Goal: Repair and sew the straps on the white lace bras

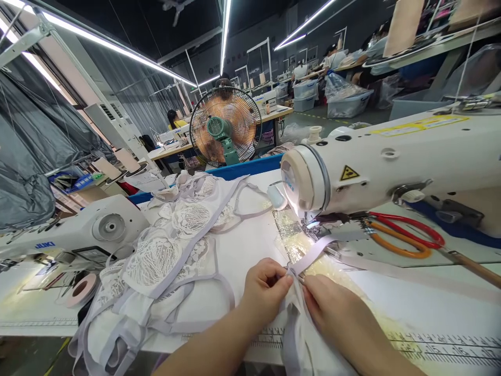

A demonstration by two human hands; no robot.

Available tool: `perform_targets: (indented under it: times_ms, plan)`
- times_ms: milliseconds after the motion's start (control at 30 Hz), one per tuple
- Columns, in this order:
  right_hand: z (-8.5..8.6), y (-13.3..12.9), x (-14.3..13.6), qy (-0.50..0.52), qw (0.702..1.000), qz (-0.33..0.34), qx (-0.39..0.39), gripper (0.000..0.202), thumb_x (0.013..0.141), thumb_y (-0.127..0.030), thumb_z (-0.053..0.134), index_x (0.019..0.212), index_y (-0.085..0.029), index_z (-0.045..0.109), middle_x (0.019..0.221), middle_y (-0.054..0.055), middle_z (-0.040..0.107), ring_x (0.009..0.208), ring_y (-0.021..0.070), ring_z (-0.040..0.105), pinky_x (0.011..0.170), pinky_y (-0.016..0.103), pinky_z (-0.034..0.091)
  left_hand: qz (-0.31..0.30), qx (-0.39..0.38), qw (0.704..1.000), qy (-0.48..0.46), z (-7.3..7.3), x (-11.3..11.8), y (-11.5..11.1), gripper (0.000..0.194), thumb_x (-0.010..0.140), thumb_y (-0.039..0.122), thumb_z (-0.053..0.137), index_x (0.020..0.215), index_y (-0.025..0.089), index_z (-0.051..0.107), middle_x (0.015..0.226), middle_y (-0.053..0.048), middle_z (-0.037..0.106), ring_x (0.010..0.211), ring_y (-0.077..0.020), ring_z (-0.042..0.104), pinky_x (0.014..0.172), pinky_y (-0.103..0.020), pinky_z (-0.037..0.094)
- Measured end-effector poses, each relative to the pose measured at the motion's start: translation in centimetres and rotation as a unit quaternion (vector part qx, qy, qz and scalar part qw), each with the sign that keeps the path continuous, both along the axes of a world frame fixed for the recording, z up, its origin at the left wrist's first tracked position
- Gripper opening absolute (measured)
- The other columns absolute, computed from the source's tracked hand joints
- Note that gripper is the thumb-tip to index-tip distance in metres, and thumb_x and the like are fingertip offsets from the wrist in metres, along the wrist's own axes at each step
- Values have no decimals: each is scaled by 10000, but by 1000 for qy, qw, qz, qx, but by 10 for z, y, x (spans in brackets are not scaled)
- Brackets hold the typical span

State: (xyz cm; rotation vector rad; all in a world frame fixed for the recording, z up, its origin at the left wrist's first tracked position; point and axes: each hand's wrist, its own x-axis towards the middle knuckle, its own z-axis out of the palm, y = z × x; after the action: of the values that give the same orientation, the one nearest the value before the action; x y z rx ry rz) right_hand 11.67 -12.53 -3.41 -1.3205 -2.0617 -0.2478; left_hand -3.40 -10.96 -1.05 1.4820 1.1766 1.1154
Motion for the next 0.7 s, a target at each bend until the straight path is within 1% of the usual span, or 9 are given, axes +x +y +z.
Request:
perform_targets:
  times_ms: [133,200,267,367,500,700]
  plan:
    - [11,2,10,31,999,-20,28,261,867,-235,348,607,-224,374,527,-41,417,441,115,437,457,240,264,20,-22,1000,3,0,-4,5,166,679,282,603,592,144,570,670,-14,486,637,-121,442,616,-254,335]
    - [17,2,11,41,999,-9,34,259,873,-242,342,620,-222,395,531,-41,426,440,113,436,453,237,263,19,-31,999,-3,0,-5,6,166,675,284,607,593,143,572,674,-16,491,652,-126,448,631,-257,339]
    - [19,1,9,47,999,10,24,263,877,-243,343,620,-221,394,532,-43,427,436,108,435,452,230,269,19,-34,999,-8,1,-5,7,161,677,282,605,601,142,577,682,-18,497,663,-129,453,643,-259,342]
    - [17,-1,3,64,998,24,11,270,878,-248,358,611,-219,379,535,-45,422,444,102,434,458,220,277,14,-31,999,-4,1,-4,6,149,680,272,599,610,142,581,685,-19,500,669,-130,457,650,-261,344]
    - [14,1,-5,80,996,23,13,279,879,-259,366,603,-218,370,530,-47,400,444,99,420,451,218,266,-3,-18,1000,10,-1,-3,5,141,693,259,588,617,140,582,694,-20,496,651,-123,450,622,-256,337]
    - [9,5,-9,56,998,19,8,269,873,-240,359,604,-222,359,536,-44,391,442,108,423,452,229,264,-8,0,1000,24,-3,-4,6,142,697,249,583,603,144,563,682,-17,482,630,-116,437,600,-251,329]
